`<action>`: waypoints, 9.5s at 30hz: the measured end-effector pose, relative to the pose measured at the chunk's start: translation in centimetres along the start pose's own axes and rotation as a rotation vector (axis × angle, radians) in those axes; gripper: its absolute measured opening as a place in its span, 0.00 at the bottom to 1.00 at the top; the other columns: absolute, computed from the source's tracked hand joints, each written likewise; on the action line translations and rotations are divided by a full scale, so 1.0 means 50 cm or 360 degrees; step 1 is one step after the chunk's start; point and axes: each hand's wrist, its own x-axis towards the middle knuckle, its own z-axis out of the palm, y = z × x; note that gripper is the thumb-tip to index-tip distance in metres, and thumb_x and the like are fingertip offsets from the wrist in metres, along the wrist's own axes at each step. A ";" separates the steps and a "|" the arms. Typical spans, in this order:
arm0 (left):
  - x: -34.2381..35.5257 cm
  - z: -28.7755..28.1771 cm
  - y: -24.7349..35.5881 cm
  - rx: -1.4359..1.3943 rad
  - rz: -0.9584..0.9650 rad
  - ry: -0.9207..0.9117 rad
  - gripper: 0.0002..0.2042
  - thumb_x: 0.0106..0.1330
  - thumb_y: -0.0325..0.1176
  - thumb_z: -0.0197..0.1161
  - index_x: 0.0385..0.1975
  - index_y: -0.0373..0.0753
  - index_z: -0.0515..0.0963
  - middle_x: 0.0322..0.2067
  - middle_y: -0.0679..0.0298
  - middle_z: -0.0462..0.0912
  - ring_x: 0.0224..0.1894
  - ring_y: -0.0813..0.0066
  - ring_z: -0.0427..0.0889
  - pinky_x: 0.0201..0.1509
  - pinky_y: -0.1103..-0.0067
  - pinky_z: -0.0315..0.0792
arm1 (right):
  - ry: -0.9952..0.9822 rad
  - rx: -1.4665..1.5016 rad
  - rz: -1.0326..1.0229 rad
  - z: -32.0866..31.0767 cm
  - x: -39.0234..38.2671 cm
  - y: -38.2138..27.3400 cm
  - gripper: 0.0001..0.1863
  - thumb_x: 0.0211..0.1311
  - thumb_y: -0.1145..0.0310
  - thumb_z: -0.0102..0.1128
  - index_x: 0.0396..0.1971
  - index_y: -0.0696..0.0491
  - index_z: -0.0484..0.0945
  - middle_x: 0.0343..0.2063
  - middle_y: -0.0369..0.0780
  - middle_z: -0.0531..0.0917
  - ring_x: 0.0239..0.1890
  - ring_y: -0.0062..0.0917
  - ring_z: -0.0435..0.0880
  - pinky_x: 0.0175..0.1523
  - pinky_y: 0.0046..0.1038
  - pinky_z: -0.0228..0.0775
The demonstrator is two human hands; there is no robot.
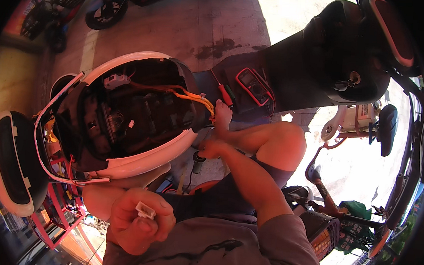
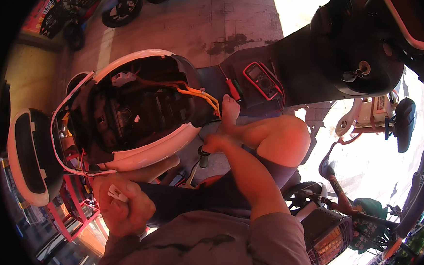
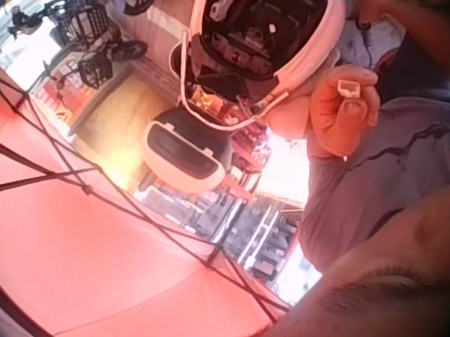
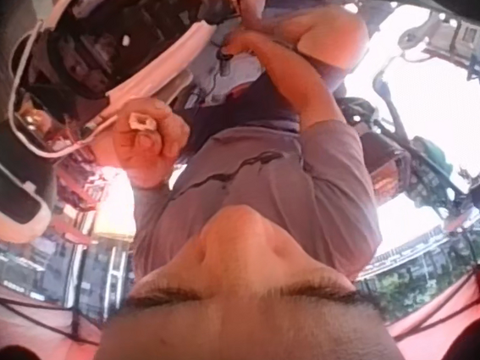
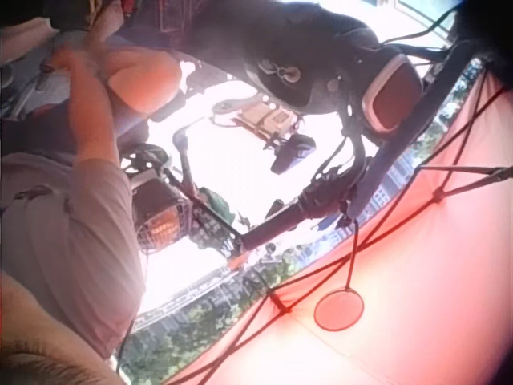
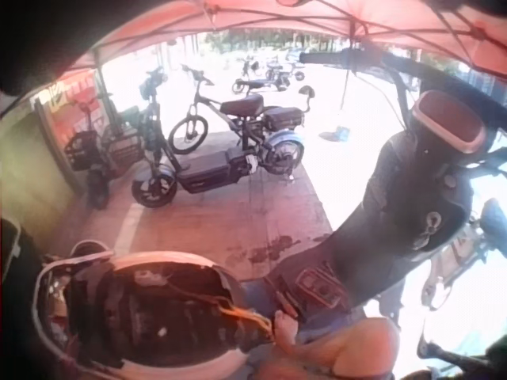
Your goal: The person repairs the wiring inside a white electric scooter. They use a green-handled screwdriver to strip and connect wires, then use pliers to crimp connectors and a multimeter to test connections.
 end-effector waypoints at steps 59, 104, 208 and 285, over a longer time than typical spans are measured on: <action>0.009 -0.306 -0.106 0.0210 -0.0656 0.0197 0.13 0.76 0.27 0.56 0.56 0.33 0.76 0.47 0.63 0.81 0.51 0.76 0.80 0.58 0.77 0.74 | 0.0444 0.0576 0.0226 -0.480 0.155 -0.033 0.13 0.55 0.76 0.56 0.40 0.63 0.77 0.31 0.43 0.84 0.31 0.25 0.85 0.37 0.27 0.77; 0.006 -0.309 -0.145 0.0636 0.0019 0.0129 0.10 0.76 0.23 0.51 0.53 0.34 0.75 0.52 0.53 0.81 0.54 0.66 0.81 0.58 0.74 0.73 | -0.0008 0.1392 -0.0857 -0.298 -0.191 -0.324 0.26 0.57 0.80 0.63 0.58 0.62 0.71 0.36 0.42 0.84 0.31 0.24 0.84 0.37 0.22 0.74; 0.004 -0.292 -0.184 0.1155 0.0205 0.0369 0.16 0.66 0.17 0.58 0.53 0.32 0.78 0.39 0.57 0.84 0.33 0.71 0.82 0.38 0.79 0.76 | 0.0221 0.0962 -0.1073 -0.235 -0.201 -0.382 0.10 0.60 0.76 0.68 0.40 0.58 0.79 0.25 0.37 0.85 0.23 0.20 0.85 0.28 0.20 0.73; 0.008 -0.287 -0.161 0.1735 -0.0300 0.0078 0.09 0.69 0.27 0.57 0.46 0.34 0.74 0.25 0.55 0.82 0.27 0.52 0.84 0.29 0.65 0.73 | -0.0138 0.1126 -0.0727 -0.207 -0.176 -0.367 0.05 0.64 0.73 0.66 0.33 0.58 0.80 0.22 0.38 0.80 0.22 0.21 0.82 0.29 0.23 0.71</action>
